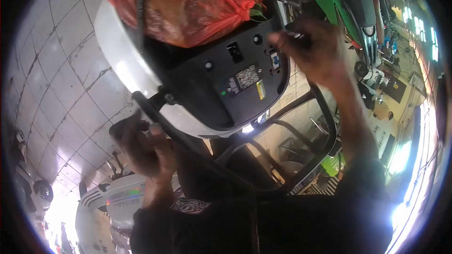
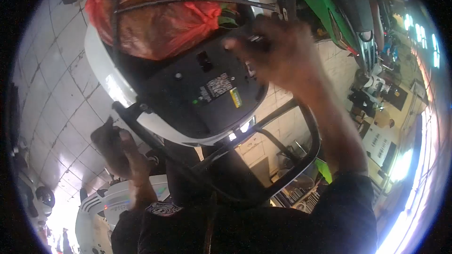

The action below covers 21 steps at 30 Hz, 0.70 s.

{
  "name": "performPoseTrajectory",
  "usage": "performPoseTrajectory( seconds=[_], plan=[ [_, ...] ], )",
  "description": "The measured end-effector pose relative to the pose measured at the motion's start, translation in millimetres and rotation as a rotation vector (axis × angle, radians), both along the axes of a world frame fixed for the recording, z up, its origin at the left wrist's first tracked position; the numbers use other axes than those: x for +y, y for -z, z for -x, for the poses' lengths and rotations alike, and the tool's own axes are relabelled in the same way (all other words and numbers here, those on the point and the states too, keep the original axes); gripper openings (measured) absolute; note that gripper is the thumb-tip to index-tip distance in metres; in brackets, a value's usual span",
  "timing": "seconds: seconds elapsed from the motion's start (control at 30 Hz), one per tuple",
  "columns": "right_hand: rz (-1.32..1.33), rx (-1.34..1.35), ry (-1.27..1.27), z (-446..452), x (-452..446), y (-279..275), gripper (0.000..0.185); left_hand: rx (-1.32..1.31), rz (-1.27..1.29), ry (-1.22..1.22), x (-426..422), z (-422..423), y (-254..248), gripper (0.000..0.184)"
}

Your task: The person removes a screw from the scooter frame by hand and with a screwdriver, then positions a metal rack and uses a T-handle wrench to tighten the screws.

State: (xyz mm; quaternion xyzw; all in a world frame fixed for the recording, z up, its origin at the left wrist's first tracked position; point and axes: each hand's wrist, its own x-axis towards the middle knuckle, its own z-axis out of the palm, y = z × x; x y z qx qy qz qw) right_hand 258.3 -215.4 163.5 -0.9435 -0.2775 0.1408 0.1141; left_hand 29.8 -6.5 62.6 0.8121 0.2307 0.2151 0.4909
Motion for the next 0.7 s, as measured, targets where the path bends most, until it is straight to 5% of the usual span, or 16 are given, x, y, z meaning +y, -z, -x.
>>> performPoseTrajectory(
  seconds=[0.07, 0.2, 0.43, 0.63, 0.7],
  plan=[
    [0.045, -0.097, 0.060, -28.7, -50.2, 12.0, 0.027, -0.012, -0.184, 0.422, -3.7, -42.2, -31.2, 0.034],
    [-0.097, -0.147, 0.173, -54.6, -117.7, 40.4, 0.030, -0.073, -0.154, 0.785, -72.3, -121.9, -40.7, 0.032],
    [-0.525, 0.315, 0.414, -36.6, -169.1, 99.9, 0.044, 0.053, -0.548, 0.825, -145.1, -183.3, -4.3, 0.023],
    [-0.886, 0.575, 0.501, -24.9, -159.8, 115.7, 0.042, 0.214, -0.459, 0.800, -151.4, -182.4, -13.5, 0.017],
    [-0.928, 0.667, 0.552, -29.8, -165.3, 110.7, 0.038, 0.032, -0.411, 0.749, -161.3, -185.4, -6.2, 0.016]
  ],
)
